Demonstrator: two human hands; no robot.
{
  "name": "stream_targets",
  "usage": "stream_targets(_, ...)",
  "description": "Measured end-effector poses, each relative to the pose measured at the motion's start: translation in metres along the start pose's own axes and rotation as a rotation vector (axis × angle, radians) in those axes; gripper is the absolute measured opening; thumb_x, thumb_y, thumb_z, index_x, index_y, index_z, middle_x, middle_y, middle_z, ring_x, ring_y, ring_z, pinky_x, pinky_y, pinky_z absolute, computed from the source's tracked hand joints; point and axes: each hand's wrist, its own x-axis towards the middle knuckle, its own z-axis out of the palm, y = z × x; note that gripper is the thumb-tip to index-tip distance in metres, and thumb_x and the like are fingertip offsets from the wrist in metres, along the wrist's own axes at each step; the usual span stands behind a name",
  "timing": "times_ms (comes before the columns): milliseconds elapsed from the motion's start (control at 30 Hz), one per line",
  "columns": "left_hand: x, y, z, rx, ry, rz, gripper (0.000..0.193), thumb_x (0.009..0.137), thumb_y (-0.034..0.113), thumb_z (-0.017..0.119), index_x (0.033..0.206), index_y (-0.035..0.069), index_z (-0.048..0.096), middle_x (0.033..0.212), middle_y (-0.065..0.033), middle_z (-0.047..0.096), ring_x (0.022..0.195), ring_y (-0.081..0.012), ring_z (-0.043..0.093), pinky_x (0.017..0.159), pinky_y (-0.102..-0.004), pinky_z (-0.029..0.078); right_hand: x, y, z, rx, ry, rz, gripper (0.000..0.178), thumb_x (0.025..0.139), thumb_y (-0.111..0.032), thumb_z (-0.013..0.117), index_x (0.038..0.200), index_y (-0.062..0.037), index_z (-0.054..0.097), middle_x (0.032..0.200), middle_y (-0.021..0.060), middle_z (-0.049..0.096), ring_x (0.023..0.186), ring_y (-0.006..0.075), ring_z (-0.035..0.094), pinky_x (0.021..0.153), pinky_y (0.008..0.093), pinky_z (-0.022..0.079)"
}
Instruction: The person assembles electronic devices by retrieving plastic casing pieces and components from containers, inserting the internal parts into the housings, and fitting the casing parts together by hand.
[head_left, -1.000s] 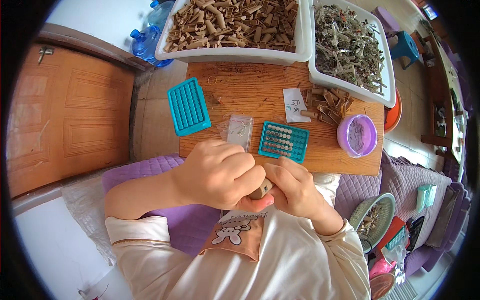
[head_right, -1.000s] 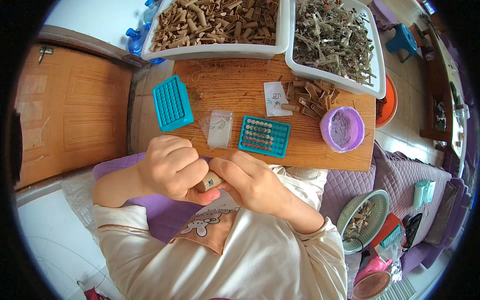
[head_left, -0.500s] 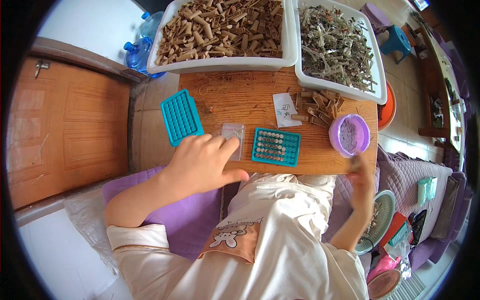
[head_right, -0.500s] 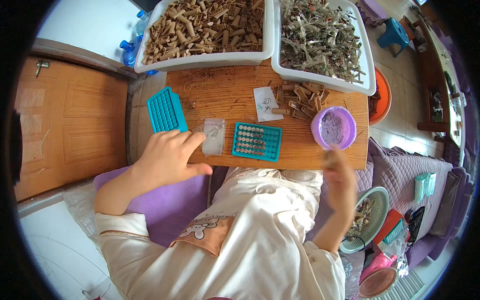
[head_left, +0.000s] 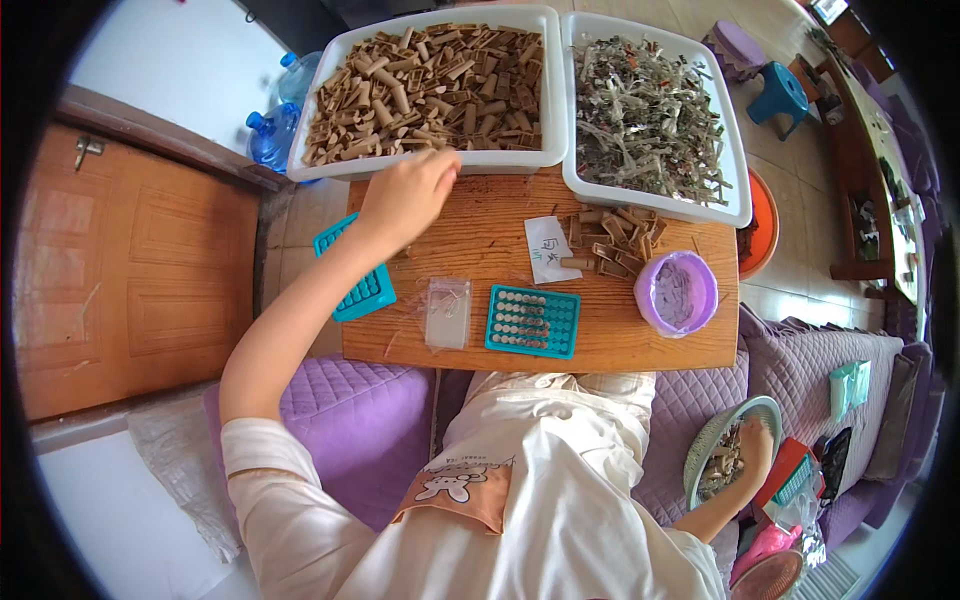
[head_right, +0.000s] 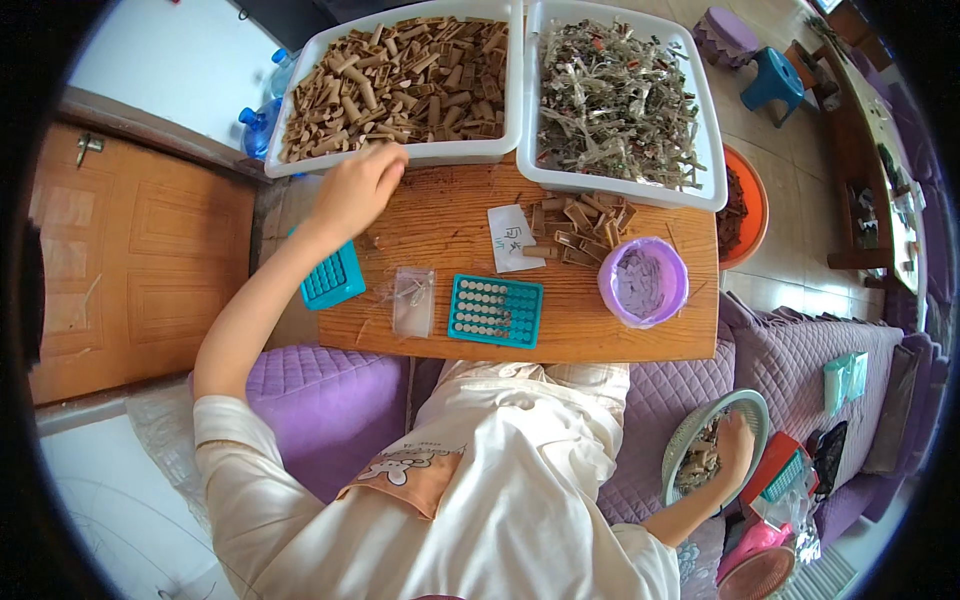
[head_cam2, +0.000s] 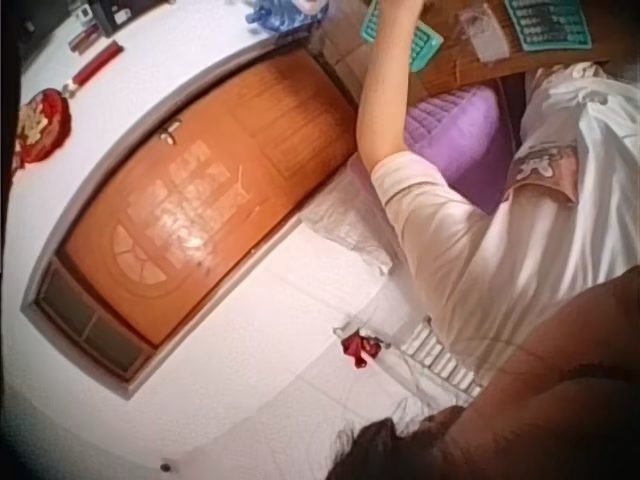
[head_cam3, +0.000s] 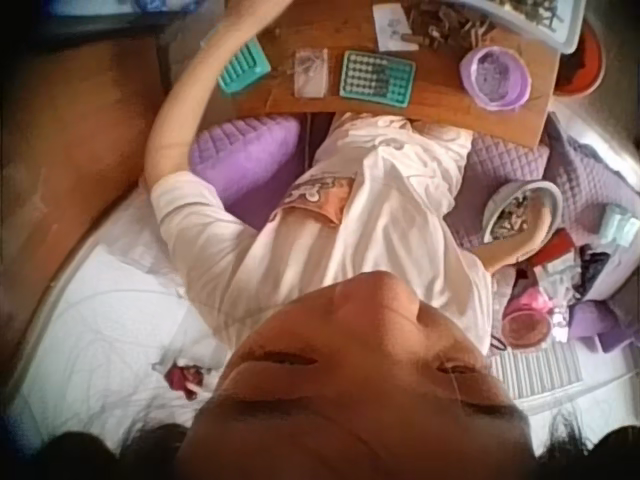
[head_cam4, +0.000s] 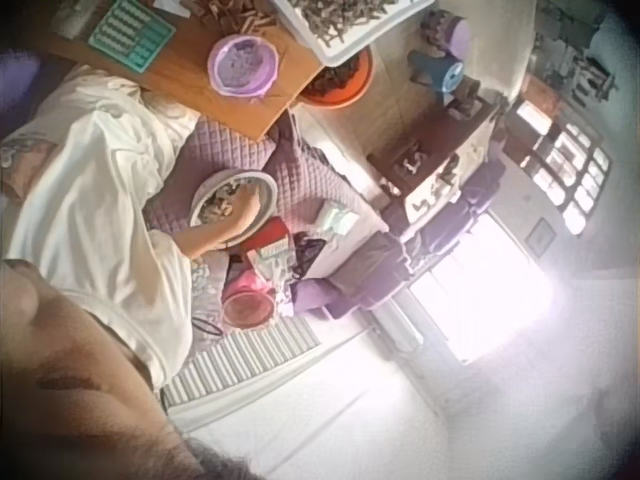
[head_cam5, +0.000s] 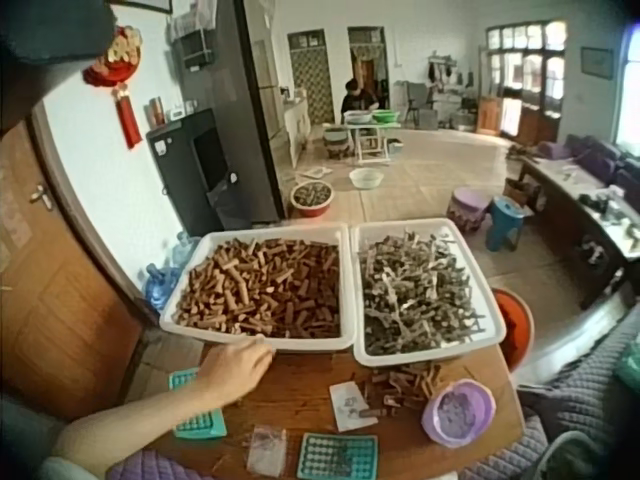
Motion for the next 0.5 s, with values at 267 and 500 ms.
stream_targets(267, 0.108, -0.035, 0.065, 0.163, -0.395, 0.012, 0.028, 0.071, 0.007, 0.056, 0.099, 0.007, 0.054, 0.096, -0.0107, 0.056, 0.095, -0.0258, 0.052, 0.076, -0.0362, 0.044, 0.048, -0.178, -0.113, 0.430, 0.363, -0.434, 0.025, 0.079, -0.008, 0.049, 0.103, -0.0015, 0.051, 0.088, 0.0156, 0.059, 0.081, 0.0247, 0.058, 0.069, 0.0312, 0.044)
stream_targets(500, 0.135, -0.026, 0.064, 0.520, -0.955, -0.235, 0.032, 0.059, -0.004, 0.055, 0.091, -0.004, 0.058, 0.089, -0.0193, 0.058, 0.082, -0.0344, 0.056, 0.088, -0.0521, 0.035, 0.088, -0.276, -0.148, 0.631, 0.422, -0.731, 0.018, 0.077, -0.007, 0.052, 0.094, -0.0013, 0.055, 0.081, 0.0138, 0.059, 0.072, 0.0230, 0.058, 0.064, 0.0296, 0.044)
